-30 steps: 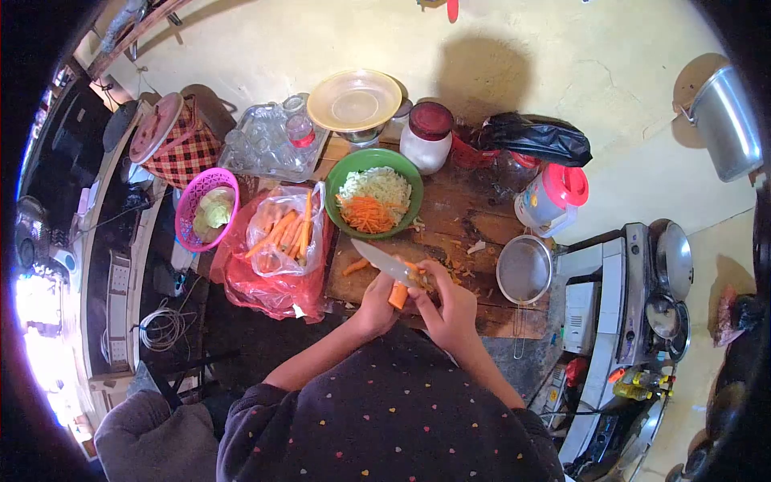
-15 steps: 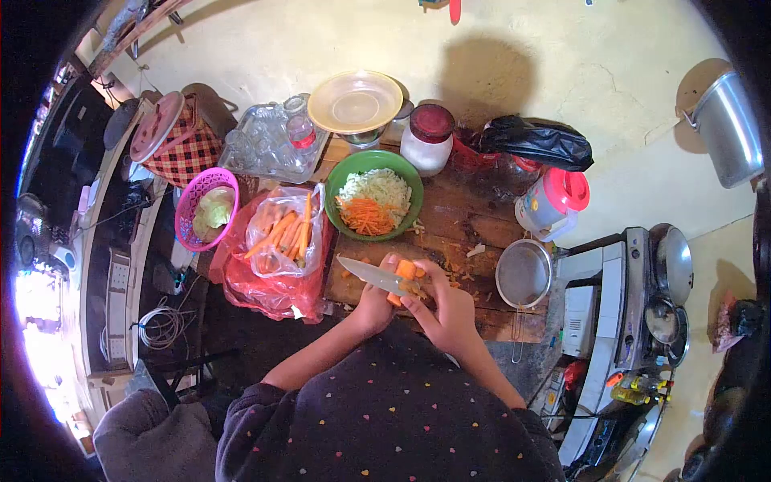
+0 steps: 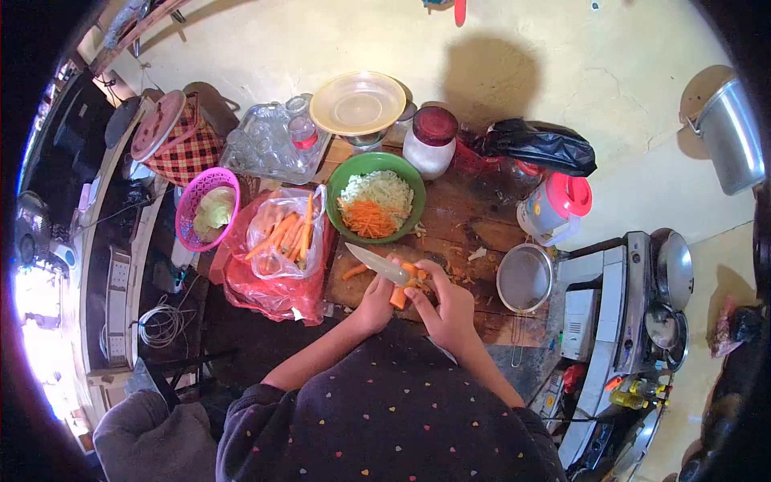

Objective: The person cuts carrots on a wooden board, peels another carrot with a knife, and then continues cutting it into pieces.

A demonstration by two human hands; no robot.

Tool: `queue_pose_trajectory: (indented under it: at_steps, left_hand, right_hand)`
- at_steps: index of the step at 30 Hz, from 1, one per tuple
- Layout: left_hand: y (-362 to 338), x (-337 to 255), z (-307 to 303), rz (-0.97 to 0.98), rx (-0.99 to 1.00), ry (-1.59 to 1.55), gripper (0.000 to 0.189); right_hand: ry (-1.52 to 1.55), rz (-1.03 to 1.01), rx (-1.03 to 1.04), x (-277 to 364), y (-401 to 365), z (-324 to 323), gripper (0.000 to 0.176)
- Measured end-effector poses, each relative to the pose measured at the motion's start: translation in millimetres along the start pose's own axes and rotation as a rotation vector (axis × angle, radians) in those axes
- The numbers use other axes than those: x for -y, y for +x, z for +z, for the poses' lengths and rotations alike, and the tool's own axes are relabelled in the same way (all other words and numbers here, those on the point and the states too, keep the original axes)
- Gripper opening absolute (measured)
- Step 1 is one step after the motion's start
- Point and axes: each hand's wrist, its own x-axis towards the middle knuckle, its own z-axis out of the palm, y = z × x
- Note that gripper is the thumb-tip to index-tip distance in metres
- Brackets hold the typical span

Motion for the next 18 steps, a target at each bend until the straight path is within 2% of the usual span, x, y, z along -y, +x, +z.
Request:
queue_pose_trajectory:
  at_steps: [3,4,6,8,11,14,17,18]
  left_hand:
    - [5.5,20.2,-5.9,0.191,0.003,0.236,0.041]
    - [-4.9,-7.9,17.0,0.269,0.0,0.313,0.042]
    - [-8.4,-30.1,29.0,0.17,0.003,0.285,0.044]
    - [-7.1,-37.3,24.4,-0.18,0.018,0.07,0.044]
    - [-13.1,-43.6,21.2,-0.32,0.115,-0.054,0.043]
    - [-19.4,-49.9,45.1,-0.063,-0.09,0.125,0.04]
    - [-20.3,-44.5,36.0,-0.14,-0.089,0.218,0.036]
    - [-21.2,-46.5,37.5,-0.106,-0.091,0.253,0.035]
  right_hand:
    - [-0.029,0.0,-0.034,0.8,2.1,-0.5,0.042]
    - [-0.023,0.009,-0.047,-0.8,2.6,0.4,0.041]
    - [-0.011,0.026,-0.072,-5.1,2.8,3.7,0.041]
    - [-0.072,0.039,-0.046,-5.5,3.4,2.2,0.041]
    - [-0.115,0.022,-0.053,-8.6,2.6,4.4,0.042]
    - [-0.105,-0.013,-0.087,-11.4,2.5,11.0,0.042]
    - [-0.077,0.029,-0.048,-11.1,2.0,10.6,0.044]
    - [-0.063,0.052,-0.021,-10.3,2.0,10.1,0.045]
